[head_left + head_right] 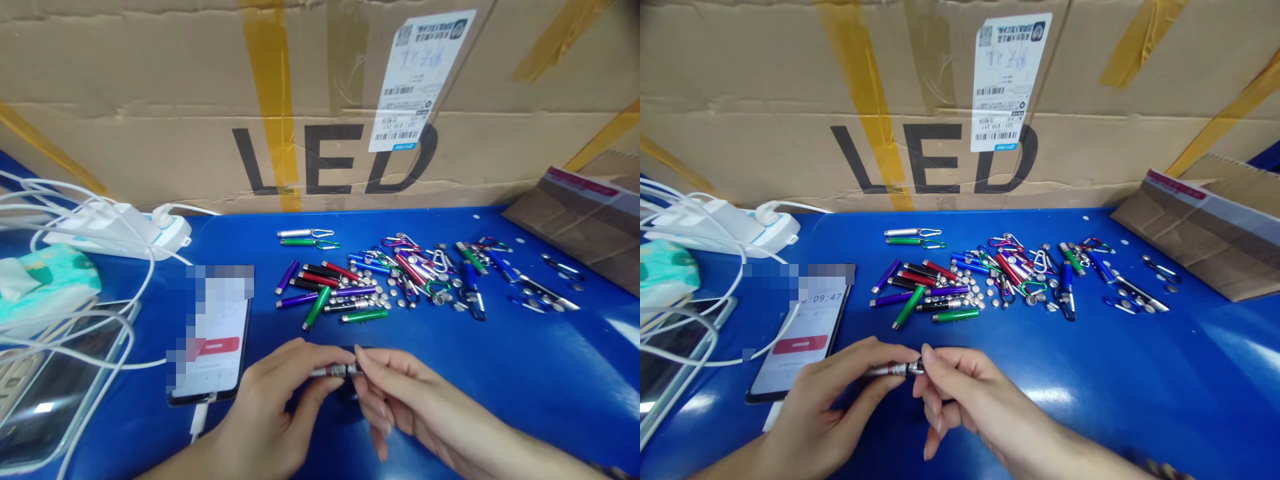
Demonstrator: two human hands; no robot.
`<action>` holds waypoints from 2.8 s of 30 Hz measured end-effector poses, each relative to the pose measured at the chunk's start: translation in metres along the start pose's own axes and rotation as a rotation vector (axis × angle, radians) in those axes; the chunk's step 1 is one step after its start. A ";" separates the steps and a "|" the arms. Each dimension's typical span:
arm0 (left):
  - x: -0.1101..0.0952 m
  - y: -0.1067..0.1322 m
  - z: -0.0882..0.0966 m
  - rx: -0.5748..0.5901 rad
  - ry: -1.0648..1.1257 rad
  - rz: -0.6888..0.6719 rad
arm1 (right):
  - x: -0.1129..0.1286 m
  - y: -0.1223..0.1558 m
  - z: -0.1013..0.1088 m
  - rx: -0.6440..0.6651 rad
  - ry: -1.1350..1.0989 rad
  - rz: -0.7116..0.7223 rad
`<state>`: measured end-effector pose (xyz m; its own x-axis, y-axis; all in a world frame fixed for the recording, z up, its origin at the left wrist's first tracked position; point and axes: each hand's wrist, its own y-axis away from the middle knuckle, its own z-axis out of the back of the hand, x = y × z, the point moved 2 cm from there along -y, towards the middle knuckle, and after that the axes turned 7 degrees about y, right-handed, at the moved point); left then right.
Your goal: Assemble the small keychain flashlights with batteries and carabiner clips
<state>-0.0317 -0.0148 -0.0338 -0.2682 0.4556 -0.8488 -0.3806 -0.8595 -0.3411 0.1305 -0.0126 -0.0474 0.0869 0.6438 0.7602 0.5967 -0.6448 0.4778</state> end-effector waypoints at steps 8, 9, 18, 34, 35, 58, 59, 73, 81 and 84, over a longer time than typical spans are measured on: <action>0.001 -0.009 0.002 -0.009 0.248 0.362 | 0.018 0.004 0.009 -0.399 0.698 0.582; 0.000 -0.009 0.001 0.007 0.263 0.380 | 0.020 0.006 0.008 -0.428 0.779 0.691; 0.002 0.001 -0.005 0.099 0.269 0.281 | 0.024 0.010 0.004 -0.411 0.916 0.892; -0.014 0.002 0.003 0.223 -0.491 -0.364 | 0.001 0.001 0.007 -0.057 0.174 -0.155; -0.017 0.000 0.005 0.225 -0.530 -0.408 | 0.000 0.001 0.007 -0.039 0.096 -0.212; 0.004 0.002 -0.004 0.125 0.046 0.112 | 0.002 -0.001 0.007 -0.014 0.184 -0.032; 0.004 0.002 -0.004 0.115 0.068 0.166 | 0.005 -0.002 0.008 -0.085 0.321 0.049; 0.001 0.001 -0.003 0.178 0.135 0.319 | 0.017 0.011 0.009 -0.299 1.290 0.853; 0.006 0.008 -0.008 0.238 -0.112 0.020 | 0.011 0.007 0.004 -0.139 1.107 0.512; 0.000 0.007 -0.005 0.286 -0.264 -0.140 | 0.007 0.003 0.005 -0.014 0.739 0.147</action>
<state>-0.0299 -0.0218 -0.0379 -0.4000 0.6392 -0.6568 -0.6500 -0.7031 -0.2884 0.1367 -0.0085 -0.0430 -0.3962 0.1100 0.9116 0.6092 -0.7113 0.3506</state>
